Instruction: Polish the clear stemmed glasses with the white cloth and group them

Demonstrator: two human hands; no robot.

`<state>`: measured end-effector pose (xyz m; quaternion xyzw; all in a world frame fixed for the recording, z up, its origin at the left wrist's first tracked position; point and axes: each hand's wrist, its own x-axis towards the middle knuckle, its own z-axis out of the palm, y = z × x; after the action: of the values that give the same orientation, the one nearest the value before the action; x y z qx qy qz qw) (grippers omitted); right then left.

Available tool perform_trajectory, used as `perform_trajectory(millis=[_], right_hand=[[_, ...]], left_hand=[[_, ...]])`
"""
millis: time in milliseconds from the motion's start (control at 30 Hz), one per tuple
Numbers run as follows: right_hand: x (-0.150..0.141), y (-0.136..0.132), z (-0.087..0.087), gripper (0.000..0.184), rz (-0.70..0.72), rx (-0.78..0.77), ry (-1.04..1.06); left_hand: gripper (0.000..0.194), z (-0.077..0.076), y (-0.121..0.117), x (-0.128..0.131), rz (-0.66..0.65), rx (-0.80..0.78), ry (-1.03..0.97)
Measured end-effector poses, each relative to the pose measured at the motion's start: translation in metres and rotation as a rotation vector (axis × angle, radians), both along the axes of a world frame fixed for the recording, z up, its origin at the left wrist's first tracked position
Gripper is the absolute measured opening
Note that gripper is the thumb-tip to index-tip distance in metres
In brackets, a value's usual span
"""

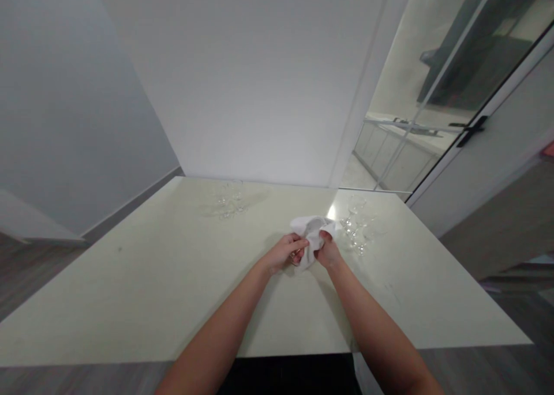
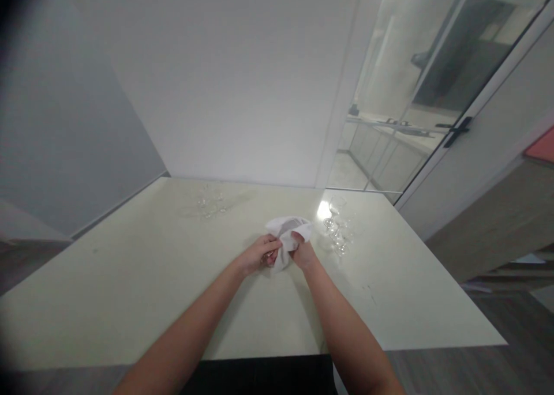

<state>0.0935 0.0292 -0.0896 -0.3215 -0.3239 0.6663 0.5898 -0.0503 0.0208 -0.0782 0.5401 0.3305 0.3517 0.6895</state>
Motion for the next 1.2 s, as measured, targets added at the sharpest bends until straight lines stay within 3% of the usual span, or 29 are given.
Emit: perform_trajectory(millis=[67, 100, 233, 300, 400, 467, 533, 633, 700, 833, 900, 967, 1100, 1167, 1200], right_hand=[[0.000, -0.001, -0.001, 0.042, 0.093, -0.051, 0.024], [-0.001, 0.000, -0.001, 0.040, 0.062, -0.068, 0.039], [-0.007, 0.009, 0.001, 0.037, -0.298, -0.057, 0.042], [-0.005, 0.011, 0.000, 0.037, -0.293, -0.085, 0.034], [0.001, 0.010, -0.002, 0.042, -0.059, -0.142, 0.033], [0.002, 0.009, -0.002, 0.044, 0.031, -0.148, 0.026], [-0.001, 0.010, -0.002, 0.042, -0.044, -0.100, 0.012], [-0.009, 0.014, -0.002, 0.039, -0.279, 0.005, -0.026], [-0.011, 0.015, -0.002, 0.039, -0.321, 0.028, -0.031], [0.001, 0.010, -0.004, 0.038, 0.000, -0.114, -0.031], [0.006, 0.007, -0.003, 0.040, 0.110, -0.185, -0.038], [0.005, 0.007, 0.000, 0.039, 0.065, -0.160, -0.025], [-0.010, 0.014, 0.004, 0.036, -0.245, -0.024, -0.029], [-0.012, 0.015, 0.004, 0.036, -0.302, -0.010, -0.041], [-0.010, 0.014, 0.003, 0.036, -0.278, -0.021, -0.045]], left_hand=[[0.045, 0.000, -0.001, -0.001, -0.015, -0.003, 0.035], [0.045, 0.000, 0.000, -0.001, 0.031, 0.045, 0.077], [0.041, -0.005, 0.001, 0.007, 0.299, 0.347, 0.226], [0.042, -0.008, 0.000, 0.013, 0.286, 0.297, 0.190], [0.047, -0.010, -0.003, 0.017, 0.126, 0.000, 0.006], [0.049, -0.009, -0.003, 0.017, 0.053, -0.108, -0.066], [0.049, -0.009, -0.001, 0.014, 0.099, -0.066, -0.022], [0.047, -0.012, 0.004, 0.013, 0.290, 0.153, 0.135], [0.049, -0.014, 0.006, 0.014, 0.341, 0.176, 0.171], [0.063, -0.015, 0.003, 0.015, 0.127, -0.117, 0.030], [0.065, -0.013, 0.002, 0.013, 0.038, -0.141, -0.015], [0.063, -0.011, 0.003, 0.010, 0.068, -0.043, 0.039], [0.041, -0.011, 0.006, 0.006, 0.251, 0.355, 0.335], [0.035, -0.011, 0.005, 0.006, 0.260, 0.412, 0.391], [0.035, -0.010, 0.004, 0.007, 0.232, 0.361, 0.361]])
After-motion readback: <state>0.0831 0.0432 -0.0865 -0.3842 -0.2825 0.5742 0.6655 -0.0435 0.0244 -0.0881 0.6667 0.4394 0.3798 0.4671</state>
